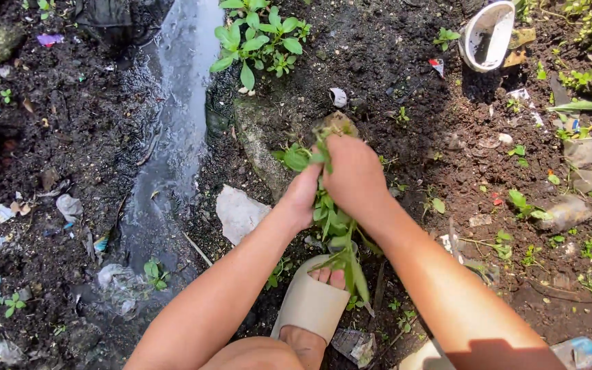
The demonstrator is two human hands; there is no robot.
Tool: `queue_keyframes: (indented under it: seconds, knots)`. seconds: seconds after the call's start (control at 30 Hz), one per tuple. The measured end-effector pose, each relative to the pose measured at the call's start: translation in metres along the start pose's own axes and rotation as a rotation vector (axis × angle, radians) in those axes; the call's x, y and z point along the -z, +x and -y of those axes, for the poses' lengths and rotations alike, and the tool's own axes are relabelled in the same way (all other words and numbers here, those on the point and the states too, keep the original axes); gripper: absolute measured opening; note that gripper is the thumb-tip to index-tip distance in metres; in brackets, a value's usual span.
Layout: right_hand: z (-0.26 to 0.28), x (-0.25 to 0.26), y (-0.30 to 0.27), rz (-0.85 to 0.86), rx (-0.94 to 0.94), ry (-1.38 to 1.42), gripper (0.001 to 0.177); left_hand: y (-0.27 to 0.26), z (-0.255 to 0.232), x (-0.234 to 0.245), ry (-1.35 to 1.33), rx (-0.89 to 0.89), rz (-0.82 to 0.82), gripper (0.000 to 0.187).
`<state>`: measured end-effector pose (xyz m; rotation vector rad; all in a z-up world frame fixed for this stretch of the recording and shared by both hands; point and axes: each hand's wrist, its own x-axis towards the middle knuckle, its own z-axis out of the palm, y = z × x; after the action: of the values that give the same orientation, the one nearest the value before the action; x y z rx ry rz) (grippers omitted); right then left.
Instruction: Pulling weeds from the ground and picking up litter in an outdoor area, placing them into a bag.
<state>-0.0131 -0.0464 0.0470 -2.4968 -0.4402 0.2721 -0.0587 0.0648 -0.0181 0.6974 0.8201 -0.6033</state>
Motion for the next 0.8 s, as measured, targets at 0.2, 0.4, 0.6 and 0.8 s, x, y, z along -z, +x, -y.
queue_keyframes:
  seconds: [0.2, 0.4, 0.6, 0.8]
  knots:
    - [0.027, -0.005, -0.031, 0.067, 0.142, -0.075, 0.058, 0.008, -0.013, 0.017, -0.286, -0.083, 0.383, 0.058]
    - [0.001, 0.006, -0.037, -0.026, 0.27, -0.076, 0.051, 0.041, -0.015, 0.011, -0.361, -0.043, 0.275, 0.034]
    - [-0.029, 0.001, -0.022, -0.281, -0.297, 0.657, 0.044, 0.027, -0.026, -0.019, -0.171, -0.09, 0.024, 0.026]
    - [-0.04, -0.003, -0.002, 0.27, -0.637, 0.973, 0.054, 0.056, -0.011, -0.011, 0.681, -0.428, 0.007, 0.031]
